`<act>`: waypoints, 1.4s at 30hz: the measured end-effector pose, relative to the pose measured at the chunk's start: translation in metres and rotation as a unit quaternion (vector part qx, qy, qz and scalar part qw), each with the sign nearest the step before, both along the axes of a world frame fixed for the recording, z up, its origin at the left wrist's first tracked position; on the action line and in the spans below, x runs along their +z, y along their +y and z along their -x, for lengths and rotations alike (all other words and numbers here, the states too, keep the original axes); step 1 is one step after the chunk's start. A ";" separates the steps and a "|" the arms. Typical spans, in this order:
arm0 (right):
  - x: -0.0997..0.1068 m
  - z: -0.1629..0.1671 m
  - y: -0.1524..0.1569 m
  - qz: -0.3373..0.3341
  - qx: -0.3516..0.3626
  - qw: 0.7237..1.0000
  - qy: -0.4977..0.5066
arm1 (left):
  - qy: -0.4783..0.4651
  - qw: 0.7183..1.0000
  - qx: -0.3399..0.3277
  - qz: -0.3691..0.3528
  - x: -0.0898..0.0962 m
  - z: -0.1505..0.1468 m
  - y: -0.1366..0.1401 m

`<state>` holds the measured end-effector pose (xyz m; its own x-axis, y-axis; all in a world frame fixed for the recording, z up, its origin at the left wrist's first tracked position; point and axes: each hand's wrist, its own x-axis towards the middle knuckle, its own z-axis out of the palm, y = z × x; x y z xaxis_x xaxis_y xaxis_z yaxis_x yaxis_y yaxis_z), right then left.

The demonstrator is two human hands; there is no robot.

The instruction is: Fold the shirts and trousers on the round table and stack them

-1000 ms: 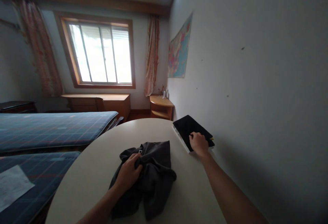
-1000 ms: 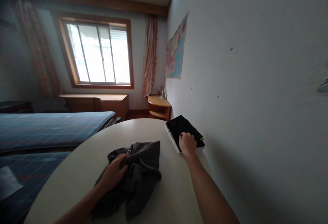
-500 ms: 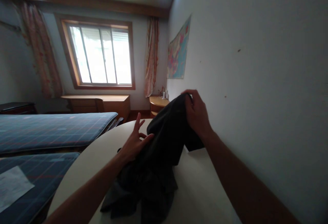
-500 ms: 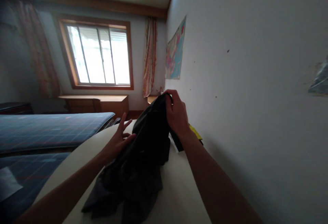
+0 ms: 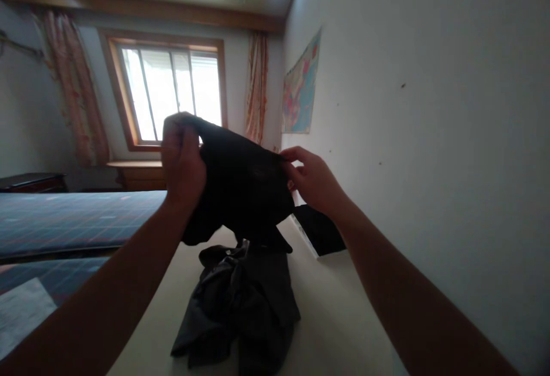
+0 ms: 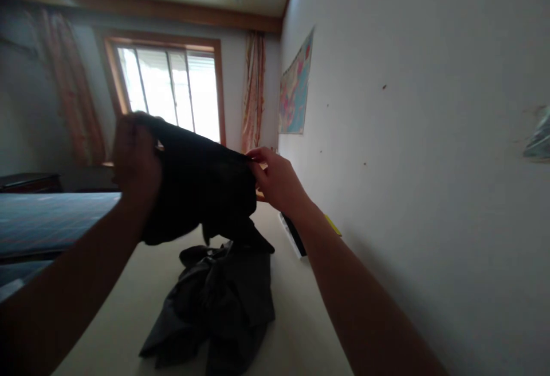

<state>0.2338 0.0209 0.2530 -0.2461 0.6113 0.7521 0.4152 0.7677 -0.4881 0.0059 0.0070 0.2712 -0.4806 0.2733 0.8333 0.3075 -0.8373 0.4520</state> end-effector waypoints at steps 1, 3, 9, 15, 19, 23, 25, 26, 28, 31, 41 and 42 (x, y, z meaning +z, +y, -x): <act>0.000 0.006 -0.001 0.000 0.022 1.000 0.020 | 0.021 1.000 0.015 -0.005 0.009 -0.004 -0.008; -0.002 0.016 -0.002 0.002 0.049 0.998 0.041 | 0.045 0.999 0.025 -0.012 0.020 -0.013 -0.019; -0.041 0.009 0.033 0.048 -0.001 0.999 -0.002 | 0.212 0.969 -0.062 0.111 -0.033 -0.025 0.016; -0.122 -0.038 0.082 0.242 -0.104 0.949 -0.175 | 0.426 0.825 -0.075 0.364 -0.190 -0.025 0.047; -0.184 -0.081 0.096 0.261 -0.364 0.866 -0.223 | 0.508 0.722 -0.063 0.467 -0.260 -0.022 0.034; -0.226 -0.109 0.104 0.263 -0.480 0.802 -0.241 | 0.500 0.735 -0.040 0.456 -0.273 -0.021 0.030; -0.233 -0.116 0.107 0.260 -0.478 0.810 -0.217 | 0.486 0.749 -0.037 0.448 -0.271 -0.022 0.030; -0.232 -0.118 0.109 0.259 -0.473 0.816 -0.207 | 0.480 0.756 -0.037 0.443 -0.271 -0.022 0.030; -0.224 -0.120 0.110 0.257 -0.460 0.826 -0.199 | 0.467 0.771 -0.042 0.431 -0.270 -0.022 0.030; -0.200 -0.124 0.110 0.251 -0.438 0.839 -0.204 | 0.444 0.793 -0.050 0.415 -0.272 -0.021 0.028; -0.069 -0.134 0.067 0.125 -0.369 0.902 -0.188 | 0.328 0.858 -0.099 0.383 -0.277 -0.014 0.037; -0.054 -0.132 0.059 0.098 -0.370 0.912 -0.146 | 0.312 0.867 -0.104 0.376 -0.271 -0.013 0.037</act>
